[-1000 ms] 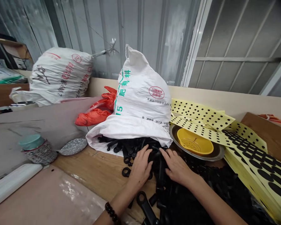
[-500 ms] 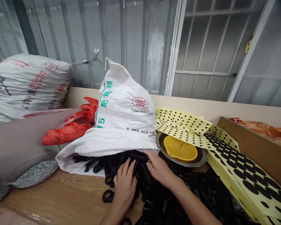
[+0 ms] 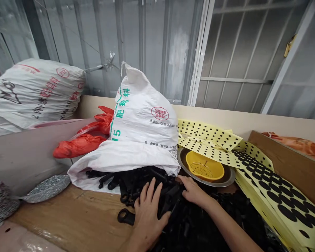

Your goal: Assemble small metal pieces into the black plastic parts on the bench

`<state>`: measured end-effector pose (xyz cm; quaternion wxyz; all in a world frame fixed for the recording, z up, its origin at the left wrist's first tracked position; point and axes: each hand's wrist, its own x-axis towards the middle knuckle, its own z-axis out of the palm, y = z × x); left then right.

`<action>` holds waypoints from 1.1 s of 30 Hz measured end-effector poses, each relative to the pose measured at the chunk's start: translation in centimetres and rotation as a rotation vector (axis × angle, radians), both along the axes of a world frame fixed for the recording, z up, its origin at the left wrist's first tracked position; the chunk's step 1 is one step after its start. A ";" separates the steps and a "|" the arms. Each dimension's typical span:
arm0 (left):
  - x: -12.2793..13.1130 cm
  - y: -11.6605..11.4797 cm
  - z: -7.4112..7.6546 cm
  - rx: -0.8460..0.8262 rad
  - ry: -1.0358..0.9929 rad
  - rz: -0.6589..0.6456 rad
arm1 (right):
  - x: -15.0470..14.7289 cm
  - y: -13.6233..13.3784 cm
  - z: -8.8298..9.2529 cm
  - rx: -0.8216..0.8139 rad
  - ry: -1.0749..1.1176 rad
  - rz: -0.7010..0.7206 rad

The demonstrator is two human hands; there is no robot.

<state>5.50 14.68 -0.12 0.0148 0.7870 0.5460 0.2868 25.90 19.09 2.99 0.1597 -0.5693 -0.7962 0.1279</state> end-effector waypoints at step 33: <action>5.2 2.4 4.0 0.066 0.245 -0.087 | 3.6 -2.1 0.2 -0.176 -0.150 0.005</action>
